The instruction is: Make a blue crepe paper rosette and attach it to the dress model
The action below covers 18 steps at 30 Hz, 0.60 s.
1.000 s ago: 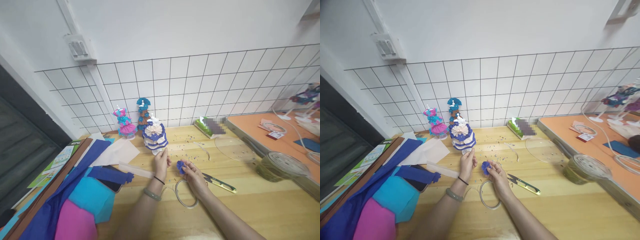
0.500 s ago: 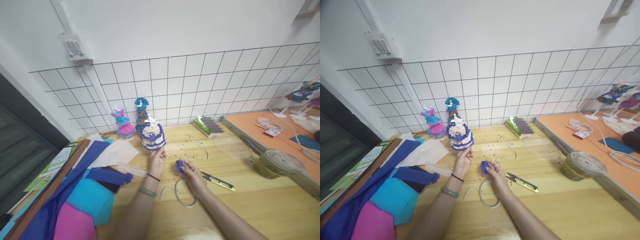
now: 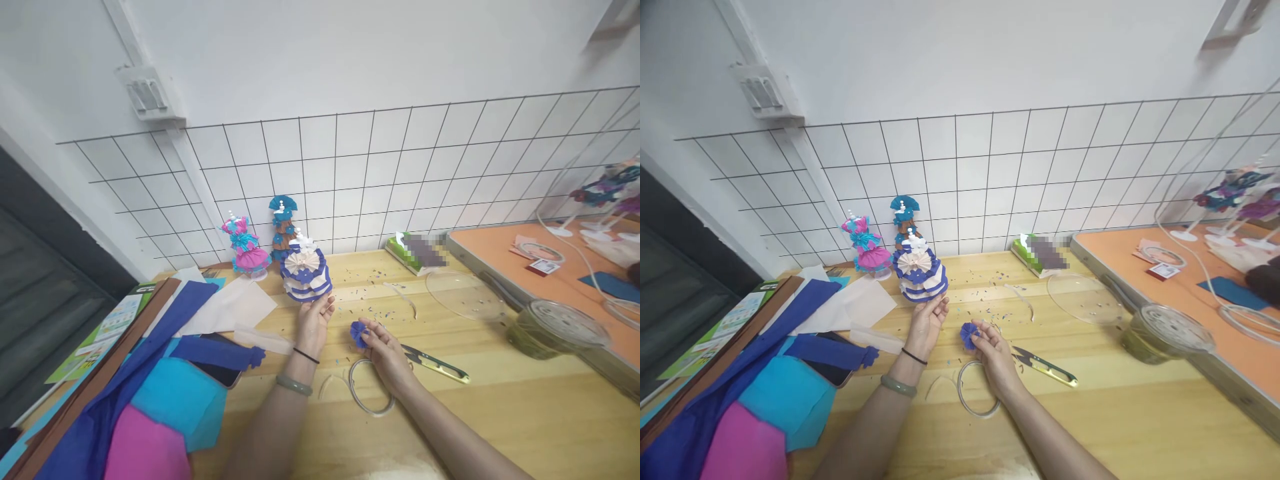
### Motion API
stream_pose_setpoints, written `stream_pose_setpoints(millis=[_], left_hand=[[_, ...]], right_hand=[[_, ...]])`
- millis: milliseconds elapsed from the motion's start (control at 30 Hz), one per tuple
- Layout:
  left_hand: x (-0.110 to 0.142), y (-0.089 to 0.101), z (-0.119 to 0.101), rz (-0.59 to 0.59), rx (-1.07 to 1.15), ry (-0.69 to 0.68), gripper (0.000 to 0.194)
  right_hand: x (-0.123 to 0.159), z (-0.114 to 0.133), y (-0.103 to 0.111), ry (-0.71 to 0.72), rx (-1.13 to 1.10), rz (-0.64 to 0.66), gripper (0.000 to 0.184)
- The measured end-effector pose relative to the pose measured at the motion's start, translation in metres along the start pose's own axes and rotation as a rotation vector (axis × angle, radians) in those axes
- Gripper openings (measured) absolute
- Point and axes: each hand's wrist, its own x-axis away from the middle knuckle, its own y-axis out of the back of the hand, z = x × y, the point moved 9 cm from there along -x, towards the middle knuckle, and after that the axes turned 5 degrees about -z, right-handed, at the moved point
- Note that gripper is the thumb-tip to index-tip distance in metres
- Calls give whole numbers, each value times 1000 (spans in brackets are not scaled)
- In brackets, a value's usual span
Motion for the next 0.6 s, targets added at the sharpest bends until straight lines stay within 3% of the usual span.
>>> stream_pose_setpoints(millis=[600], left_hand=[[0, 5, 0, -49, 6, 21, 13]], right_hand=[[-1, 2, 1, 18, 32, -27, 36]])
